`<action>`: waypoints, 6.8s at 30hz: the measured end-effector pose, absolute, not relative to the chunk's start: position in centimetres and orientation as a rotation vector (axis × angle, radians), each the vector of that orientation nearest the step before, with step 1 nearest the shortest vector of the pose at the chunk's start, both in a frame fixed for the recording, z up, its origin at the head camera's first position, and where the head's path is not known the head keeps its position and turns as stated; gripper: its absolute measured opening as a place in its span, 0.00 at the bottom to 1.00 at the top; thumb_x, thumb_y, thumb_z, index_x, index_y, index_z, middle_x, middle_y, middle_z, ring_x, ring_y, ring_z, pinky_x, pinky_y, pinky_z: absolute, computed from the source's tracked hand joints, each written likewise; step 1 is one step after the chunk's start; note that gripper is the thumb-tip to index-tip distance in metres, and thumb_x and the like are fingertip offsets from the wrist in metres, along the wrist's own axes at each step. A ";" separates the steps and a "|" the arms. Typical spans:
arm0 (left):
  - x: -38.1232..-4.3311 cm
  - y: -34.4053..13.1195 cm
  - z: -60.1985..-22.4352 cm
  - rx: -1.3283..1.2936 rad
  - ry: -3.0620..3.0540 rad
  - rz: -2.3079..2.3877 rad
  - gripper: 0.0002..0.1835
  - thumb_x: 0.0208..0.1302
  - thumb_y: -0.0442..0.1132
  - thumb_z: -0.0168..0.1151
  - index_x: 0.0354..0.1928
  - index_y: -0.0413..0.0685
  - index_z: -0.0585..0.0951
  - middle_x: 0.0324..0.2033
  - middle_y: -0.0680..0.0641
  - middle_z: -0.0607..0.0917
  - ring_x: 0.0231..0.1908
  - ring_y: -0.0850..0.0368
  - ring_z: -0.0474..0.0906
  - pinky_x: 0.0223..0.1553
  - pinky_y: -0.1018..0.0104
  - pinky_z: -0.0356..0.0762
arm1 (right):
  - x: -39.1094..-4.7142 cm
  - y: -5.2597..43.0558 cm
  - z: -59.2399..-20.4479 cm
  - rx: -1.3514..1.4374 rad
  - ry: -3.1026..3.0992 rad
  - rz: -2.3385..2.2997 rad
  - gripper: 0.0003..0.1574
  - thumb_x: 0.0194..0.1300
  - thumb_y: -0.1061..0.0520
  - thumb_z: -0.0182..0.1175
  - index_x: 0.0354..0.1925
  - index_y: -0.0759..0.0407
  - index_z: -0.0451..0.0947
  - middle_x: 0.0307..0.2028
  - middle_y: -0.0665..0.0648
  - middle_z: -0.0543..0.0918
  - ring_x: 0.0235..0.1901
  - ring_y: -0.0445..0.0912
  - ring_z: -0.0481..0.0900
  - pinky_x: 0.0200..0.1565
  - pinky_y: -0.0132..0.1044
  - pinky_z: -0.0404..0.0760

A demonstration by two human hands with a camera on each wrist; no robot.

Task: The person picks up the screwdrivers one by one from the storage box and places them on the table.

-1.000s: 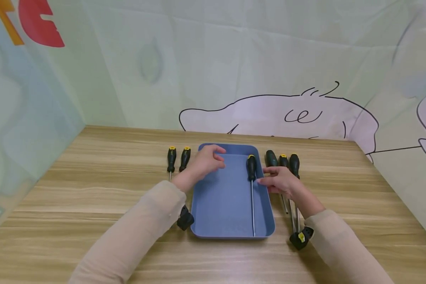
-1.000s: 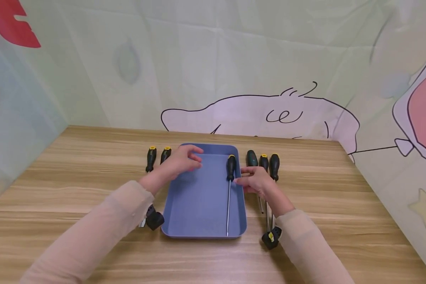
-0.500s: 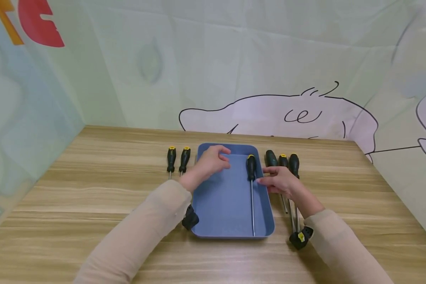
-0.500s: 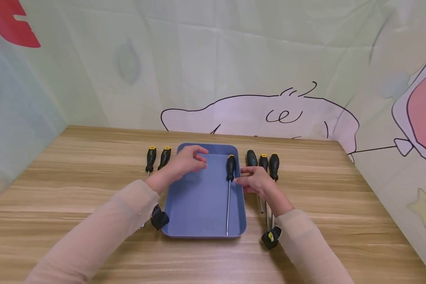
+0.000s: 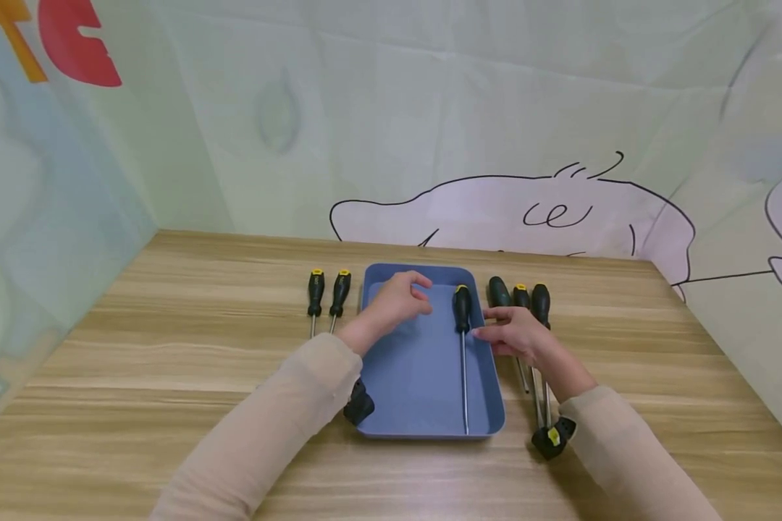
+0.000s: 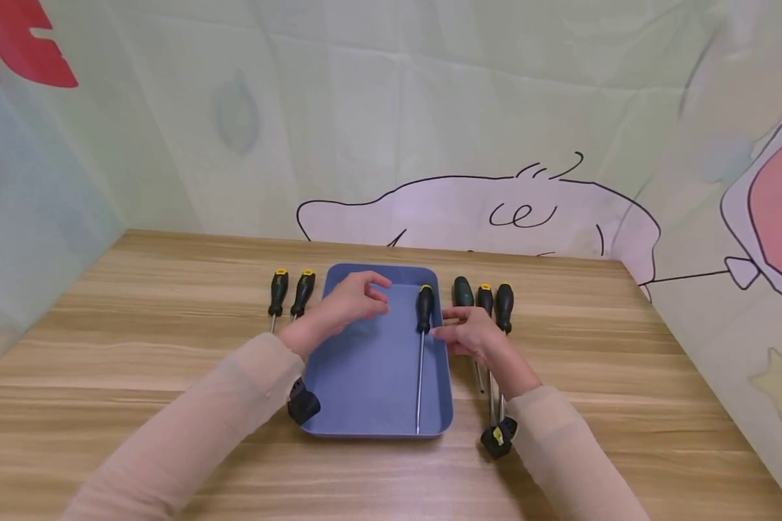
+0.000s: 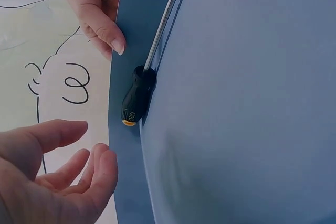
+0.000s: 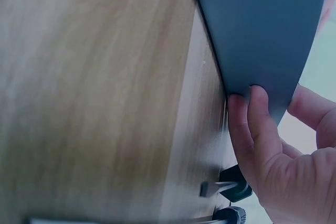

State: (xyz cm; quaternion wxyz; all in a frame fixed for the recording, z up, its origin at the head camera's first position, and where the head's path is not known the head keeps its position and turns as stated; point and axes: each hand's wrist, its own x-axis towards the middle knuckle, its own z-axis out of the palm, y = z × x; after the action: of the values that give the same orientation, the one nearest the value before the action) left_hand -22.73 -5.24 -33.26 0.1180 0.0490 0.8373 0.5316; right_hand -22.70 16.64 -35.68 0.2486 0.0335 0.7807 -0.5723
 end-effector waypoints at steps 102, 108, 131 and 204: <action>-22.8 1.0 -37.2 0.211 2.632 1.406 0.11 0.48 0.26 0.63 0.35 0.32 0.73 0.23 0.44 0.74 0.17 0.57 0.71 0.17 0.71 0.73 | -22.8 16.7 -35.7 0.109 2.121 -1.563 0.39 0.61 0.64 0.60 0.65 0.73 0.56 0.49 0.67 0.77 0.36 0.44 0.80 0.43 0.40 0.81; -23.0 0.2 -37.1 0.050 2.315 1.687 0.14 0.50 0.21 0.59 0.41 0.27 0.72 0.29 0.40 0.75 0.20 0.54 0.75 0.23 0.66 0.81 | -22.9 16.7 -35.7 0.125 2.126 -1.544 0.39 0.61 0.63 0.59 0.66 0.72 0.55 0.53 0.70 0.74 0.37 0.44 0.80 0.45 0.42 0.81; -23.7 -0.6 -36.6 -0.246 1.980 1.770 0.31 0.52 0.17 0.58 0.60 0.31 0.65 0.42 0.32 0.76 0.36 0.48 0.79 0.35 0.60 0.82 | -22.9 16.6 -35.7 0.140 2.121 -1.550 0.40 0.61 0.63 0.60 0.66 0.71 0.54 0.56 0.72 0.71 0.38 0.46 0.81 0.46 0.43 0.80; -22.3 -7.5 -31.0 -0.154 2.043 1.742 0.32 0.59 0.24 0.56 0.66 0.37 0.59 0.50 0.37 0.75 0.50 0.46 0.74 0.38 0.64 0.81 | -22.7 16.7 -35.7 0.090 2.122 -1.555 0.40 0.61 0.65 0.60 0.66 0.73 0.55 0.57 0.73 0.68 0.38 0.45 0.79 0.44 0.40 0.81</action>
State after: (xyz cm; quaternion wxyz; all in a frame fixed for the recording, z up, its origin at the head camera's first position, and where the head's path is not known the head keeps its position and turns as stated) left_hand -22.33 -7.53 -30.99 0.2242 -0.0556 0.7404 0.6313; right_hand -22.72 16.68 -35.70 0.2519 0.0331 0.7800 -0.5718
